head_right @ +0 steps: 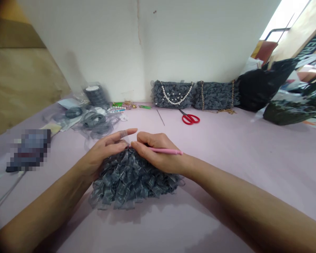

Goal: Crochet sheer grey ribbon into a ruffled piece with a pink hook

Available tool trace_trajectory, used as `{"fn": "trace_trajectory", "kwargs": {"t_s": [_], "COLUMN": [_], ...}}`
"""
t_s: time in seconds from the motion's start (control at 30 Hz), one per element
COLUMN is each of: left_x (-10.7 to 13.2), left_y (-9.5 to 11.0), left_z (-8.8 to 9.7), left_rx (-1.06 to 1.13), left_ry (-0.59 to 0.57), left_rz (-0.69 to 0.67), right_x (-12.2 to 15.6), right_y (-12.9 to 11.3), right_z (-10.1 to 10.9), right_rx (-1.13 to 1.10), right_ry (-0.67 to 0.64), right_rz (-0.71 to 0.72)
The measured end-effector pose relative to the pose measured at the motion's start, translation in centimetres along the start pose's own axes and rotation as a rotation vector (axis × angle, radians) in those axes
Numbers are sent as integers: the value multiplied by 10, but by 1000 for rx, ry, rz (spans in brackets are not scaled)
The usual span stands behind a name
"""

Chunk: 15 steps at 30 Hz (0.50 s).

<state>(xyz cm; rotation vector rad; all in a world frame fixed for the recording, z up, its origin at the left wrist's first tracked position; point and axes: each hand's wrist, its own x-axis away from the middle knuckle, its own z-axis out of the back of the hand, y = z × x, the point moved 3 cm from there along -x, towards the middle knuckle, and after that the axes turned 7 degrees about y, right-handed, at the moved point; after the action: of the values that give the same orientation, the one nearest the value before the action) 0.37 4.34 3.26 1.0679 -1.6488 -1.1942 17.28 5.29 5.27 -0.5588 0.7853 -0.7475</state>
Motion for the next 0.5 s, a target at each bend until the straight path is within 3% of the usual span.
{"fn": "trace_trajectory", "kwargs": {"t_s": [0.17,0.27,0.4,0.5], "left_x": [1,0,-3,-3], "left_y": [-7,-15,-18,-10], "left_z": [-8,-14,-12,-5], "left_rx": [-133,23,208,168], "left_ry": [245,281,186,103], "left_rz": [-161,-90,110,104], "right_x": [10,11,9,8], "right_y": [-1,5,13,15], "right_z": [-16,-23,-19,-12], "right_rx": [534,710,547,292], "right_ry": [155,213,239,196], "right_rz": [337,404,435,432]}}
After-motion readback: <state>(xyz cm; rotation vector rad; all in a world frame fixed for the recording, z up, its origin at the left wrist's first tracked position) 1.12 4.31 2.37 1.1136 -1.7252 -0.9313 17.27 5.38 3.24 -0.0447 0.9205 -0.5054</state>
